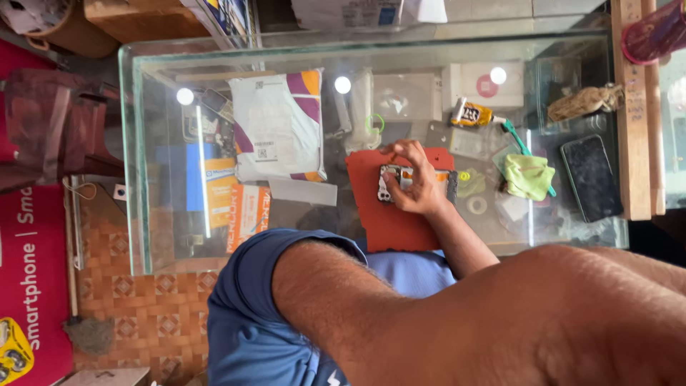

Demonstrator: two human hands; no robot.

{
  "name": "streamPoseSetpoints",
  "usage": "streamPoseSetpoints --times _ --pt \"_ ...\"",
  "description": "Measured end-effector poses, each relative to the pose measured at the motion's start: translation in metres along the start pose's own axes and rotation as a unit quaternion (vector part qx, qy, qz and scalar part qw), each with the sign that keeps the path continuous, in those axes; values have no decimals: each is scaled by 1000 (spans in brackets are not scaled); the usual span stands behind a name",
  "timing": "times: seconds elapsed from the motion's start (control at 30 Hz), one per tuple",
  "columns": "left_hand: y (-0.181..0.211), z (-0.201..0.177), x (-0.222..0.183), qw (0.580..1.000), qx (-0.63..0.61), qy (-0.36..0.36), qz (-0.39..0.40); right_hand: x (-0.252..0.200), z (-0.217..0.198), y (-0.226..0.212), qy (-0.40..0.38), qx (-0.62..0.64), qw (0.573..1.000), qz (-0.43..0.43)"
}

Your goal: The person places a smartphone wrapped in rubber bands on a table, then walks to a workbench. They use a screwdriver to remove screws and pry open the phone's back cover. The person disconnects internal cables and removes the motherboard and battery from the chassis.

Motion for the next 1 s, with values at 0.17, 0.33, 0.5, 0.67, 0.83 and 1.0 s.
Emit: streamPoseSetpoints --times 0.17,0.33,0.5,0.67,0.83,1.0 --pt "-2 -3 -4 1000 -12 -15 6 -3 0 7 16 -59 998 -10" --pt "0 -2 -15 999 -34 9 0 -9 -3 11 26 -132 991 -6" --pt "9 -24 -27 999 -45 9 6 7 0 -6 6 -102 995 3" --pt "-8 -61 -80 993 -22 117 9 4 12 -8 37 -50 998 -6" --pt "-113 -117 -167 890 255 364 -97 -14 0 23 23 -41 997 68" --pt "-172 -122 -222 780 543 257 -173 -11 -4 15 -29 -54 998 13"
Point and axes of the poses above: each hand's wrist, its own x-axis towards the middle knuckle, its own z-axis out of the palm, y = z × x, the point moved 2 cm from there along x, towards the middle knuckle, and after that the axes turned 7 degrees about x, right-handed, at the moved point
